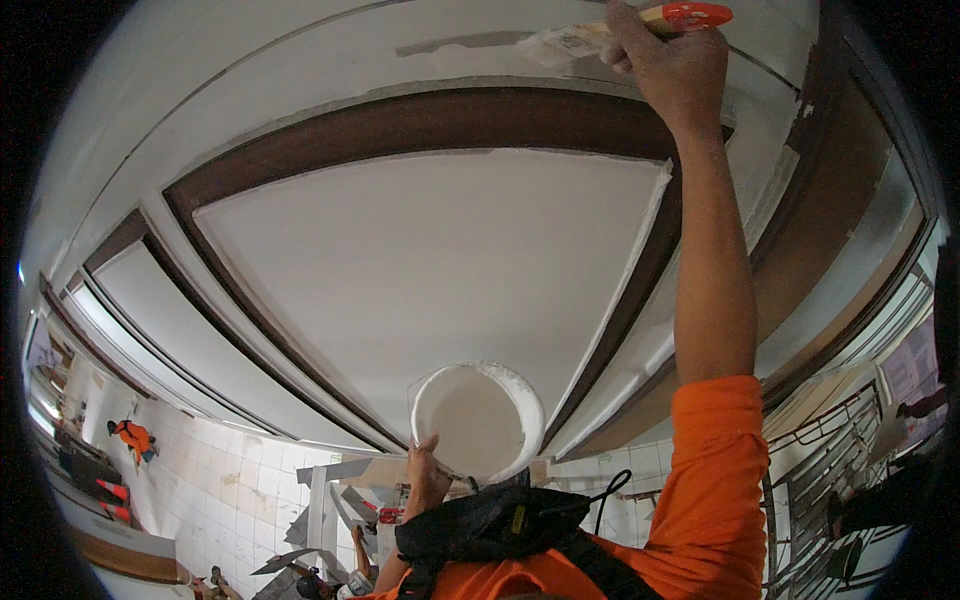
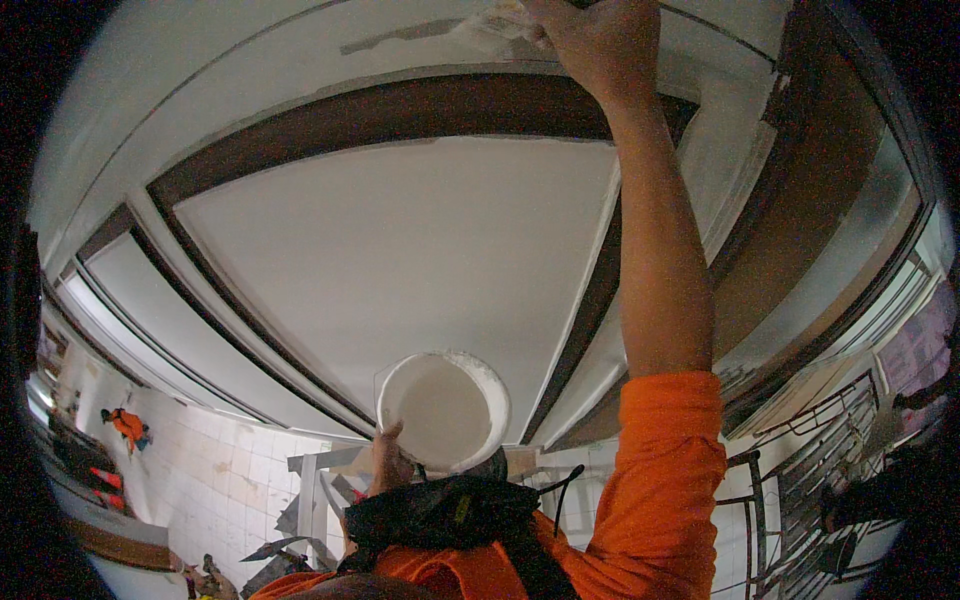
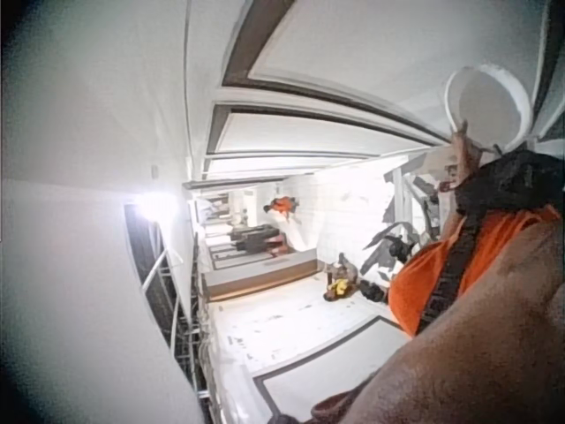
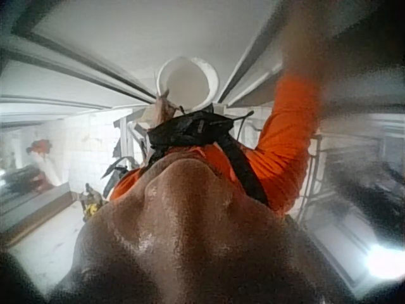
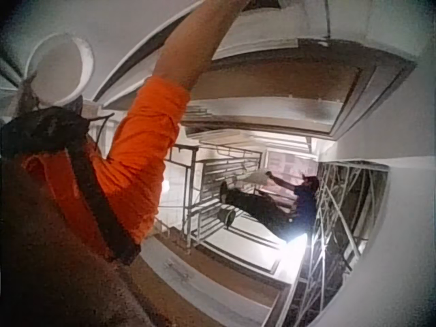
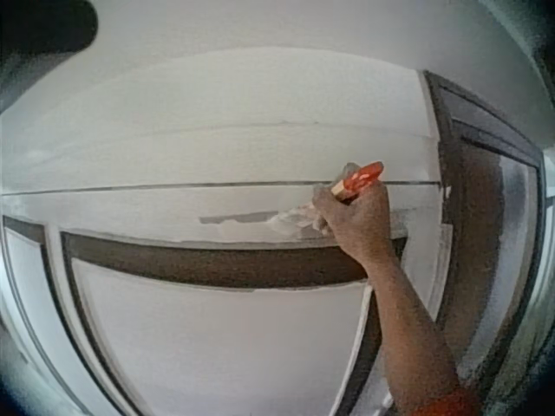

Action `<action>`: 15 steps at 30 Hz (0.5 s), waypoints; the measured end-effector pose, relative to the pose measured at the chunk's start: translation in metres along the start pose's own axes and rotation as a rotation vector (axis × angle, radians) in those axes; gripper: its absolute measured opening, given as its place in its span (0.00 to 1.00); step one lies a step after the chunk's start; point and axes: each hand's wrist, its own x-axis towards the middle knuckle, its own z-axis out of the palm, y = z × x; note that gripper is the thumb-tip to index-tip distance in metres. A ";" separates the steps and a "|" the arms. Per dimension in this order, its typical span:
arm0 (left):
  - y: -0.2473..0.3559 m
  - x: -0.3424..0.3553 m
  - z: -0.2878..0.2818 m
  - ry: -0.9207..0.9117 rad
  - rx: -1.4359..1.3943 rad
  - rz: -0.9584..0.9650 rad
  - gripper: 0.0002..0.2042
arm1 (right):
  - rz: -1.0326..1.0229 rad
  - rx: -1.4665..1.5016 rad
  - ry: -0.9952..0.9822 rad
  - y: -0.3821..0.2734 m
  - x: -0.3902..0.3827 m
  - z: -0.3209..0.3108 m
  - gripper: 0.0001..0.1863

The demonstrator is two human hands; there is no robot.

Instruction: The person paints the edge of a recessed ceiling panel using a handheld brush, dipping the brush into a white paint bucket between strokes.

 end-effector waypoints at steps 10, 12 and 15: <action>0.007 -0.016 0.013 -0.038 0.022 0.042 0.23 | 0.104 -0.069 -0.038 0.009 -0.004 0.011 0.13; 0.008 -0.013 0.011 -0.061 -0.011 -0.004 0.23 | 0.001 -0.137 -0.057 0.013 -0.003 0.000 0.12; 0.008 -0.022 0.018 -0.076 0.006 0.061 0.23 | -0.021 -0.051 -0.052 0.007 0.002 0.003 0.12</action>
